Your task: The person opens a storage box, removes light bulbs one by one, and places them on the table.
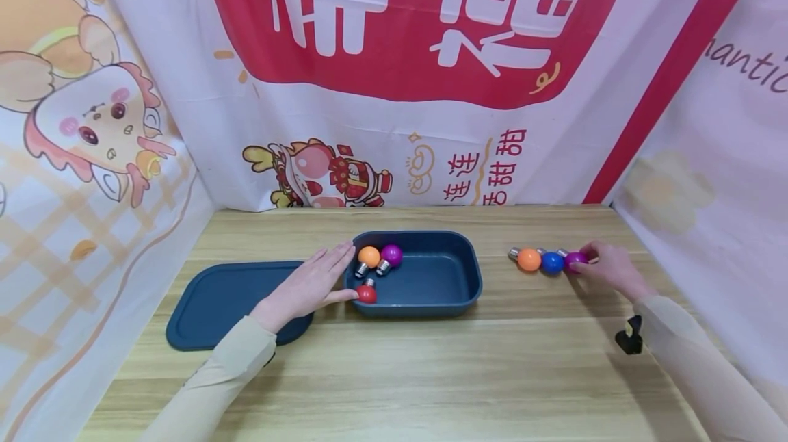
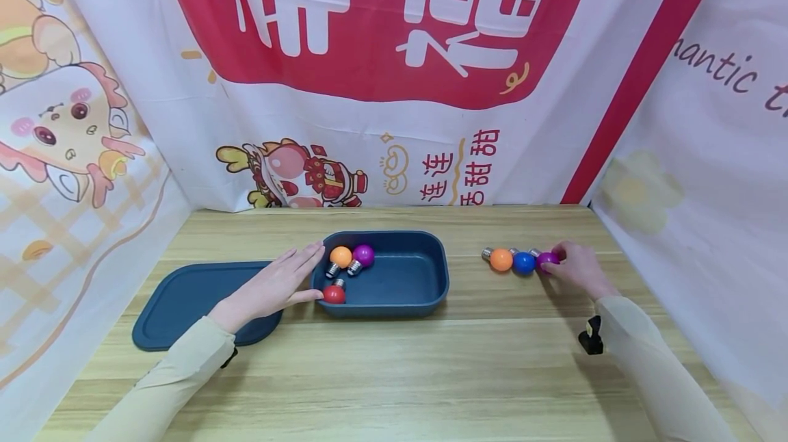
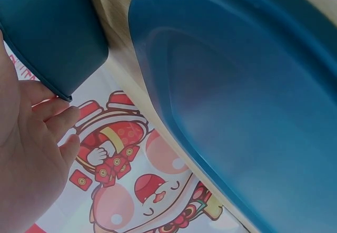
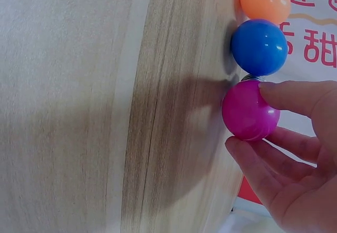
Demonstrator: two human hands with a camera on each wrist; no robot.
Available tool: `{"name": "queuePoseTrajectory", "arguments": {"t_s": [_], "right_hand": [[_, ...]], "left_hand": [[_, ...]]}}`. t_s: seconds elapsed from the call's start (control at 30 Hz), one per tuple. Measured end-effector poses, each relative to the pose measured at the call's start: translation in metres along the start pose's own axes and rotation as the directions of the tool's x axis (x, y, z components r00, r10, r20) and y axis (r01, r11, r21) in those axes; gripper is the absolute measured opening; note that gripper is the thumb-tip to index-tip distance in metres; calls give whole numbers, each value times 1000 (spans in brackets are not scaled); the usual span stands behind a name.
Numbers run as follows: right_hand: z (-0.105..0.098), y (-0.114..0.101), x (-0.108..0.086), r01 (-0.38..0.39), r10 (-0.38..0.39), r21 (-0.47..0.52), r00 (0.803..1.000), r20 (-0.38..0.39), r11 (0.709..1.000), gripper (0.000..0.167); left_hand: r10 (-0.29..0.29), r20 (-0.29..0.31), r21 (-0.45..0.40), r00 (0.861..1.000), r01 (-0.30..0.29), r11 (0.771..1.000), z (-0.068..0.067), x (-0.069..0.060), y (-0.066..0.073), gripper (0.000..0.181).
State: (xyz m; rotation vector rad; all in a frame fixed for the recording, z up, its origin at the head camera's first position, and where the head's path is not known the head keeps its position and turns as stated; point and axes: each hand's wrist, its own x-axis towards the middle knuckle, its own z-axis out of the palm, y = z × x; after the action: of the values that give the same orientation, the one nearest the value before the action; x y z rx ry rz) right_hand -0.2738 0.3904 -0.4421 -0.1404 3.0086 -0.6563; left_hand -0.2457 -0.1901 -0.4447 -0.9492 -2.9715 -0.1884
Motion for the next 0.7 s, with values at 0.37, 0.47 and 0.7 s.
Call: {"name": "queuePoseTrajectory", "arguments": {"t_s": [0.37, 0.47, 0.7], "right_hand": [[-2, -2, 1, -26, 26, 3, 999, 35, 1000, 43], [-2, -1, 2, -37, 37, 3, 998, 46, 999, 44], [-2, -1, 0, -42, 42, 1, 998, 48, 999, 48]], "left_hand": [[4, -5, -8, 1000, -4, 1000, 0, 0, 0, 91], [2, -3, -4, 1000, -2, 1000, 0, 0, 0, 91], [10, -12, 8, 1000, -10, 1000, 0, 0, 0, 91]]}}
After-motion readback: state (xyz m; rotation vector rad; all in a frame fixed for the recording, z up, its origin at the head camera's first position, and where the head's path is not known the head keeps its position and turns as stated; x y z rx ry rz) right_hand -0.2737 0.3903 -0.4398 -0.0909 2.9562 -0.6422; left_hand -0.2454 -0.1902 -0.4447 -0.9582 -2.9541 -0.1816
